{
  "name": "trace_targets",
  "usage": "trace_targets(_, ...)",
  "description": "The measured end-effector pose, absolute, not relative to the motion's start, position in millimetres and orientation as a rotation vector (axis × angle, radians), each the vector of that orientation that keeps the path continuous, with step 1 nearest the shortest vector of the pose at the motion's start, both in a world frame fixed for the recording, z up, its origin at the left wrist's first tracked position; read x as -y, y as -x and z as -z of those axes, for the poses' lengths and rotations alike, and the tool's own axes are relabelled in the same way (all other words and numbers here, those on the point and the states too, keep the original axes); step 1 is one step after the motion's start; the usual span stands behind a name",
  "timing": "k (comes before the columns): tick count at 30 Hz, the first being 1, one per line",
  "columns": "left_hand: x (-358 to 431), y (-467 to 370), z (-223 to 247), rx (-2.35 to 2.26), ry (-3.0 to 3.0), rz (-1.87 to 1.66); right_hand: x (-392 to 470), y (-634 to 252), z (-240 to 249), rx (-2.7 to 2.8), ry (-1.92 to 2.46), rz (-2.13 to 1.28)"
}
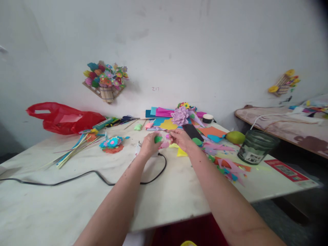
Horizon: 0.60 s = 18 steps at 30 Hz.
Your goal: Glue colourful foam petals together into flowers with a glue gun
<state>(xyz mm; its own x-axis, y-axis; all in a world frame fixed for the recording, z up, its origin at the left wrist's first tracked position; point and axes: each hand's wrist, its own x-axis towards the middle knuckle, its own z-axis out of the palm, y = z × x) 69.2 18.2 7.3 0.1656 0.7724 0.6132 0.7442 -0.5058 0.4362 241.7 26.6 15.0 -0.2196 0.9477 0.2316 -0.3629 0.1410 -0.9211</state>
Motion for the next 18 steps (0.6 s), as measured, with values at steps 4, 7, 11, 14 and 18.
trace_targets(4,-18.0,-69.1,-7.2,-1.541,-2.366,-1.294,-27.1,-241.9,-16.0,1.174,0.667,-1.383)
trace_targets(7,-18.6,-68.7,-6.7,-1.539,-2.362,-1.308,-27.5,-241.8,-16.2,1.165,0.683,-1.371)
trace_targets(11,-19.7,-67.8,-6.3,-1.502,-2.382,-1.333,-26.8,-241.0,-16.6,1.185,0.670,-1.377)
trace_targets(14,-20.5,-67.6,-6.0,-1.499,-2.394,-1.347,-26.4,-241.0,-16.5,1.215,0.653,-1.378)
trace_targets(18,-20.8,-67.4,-5.5,-1.475,-2.400,-1.381,-24.3,-241.7,-17.4,1.226,0.677,-1.405)
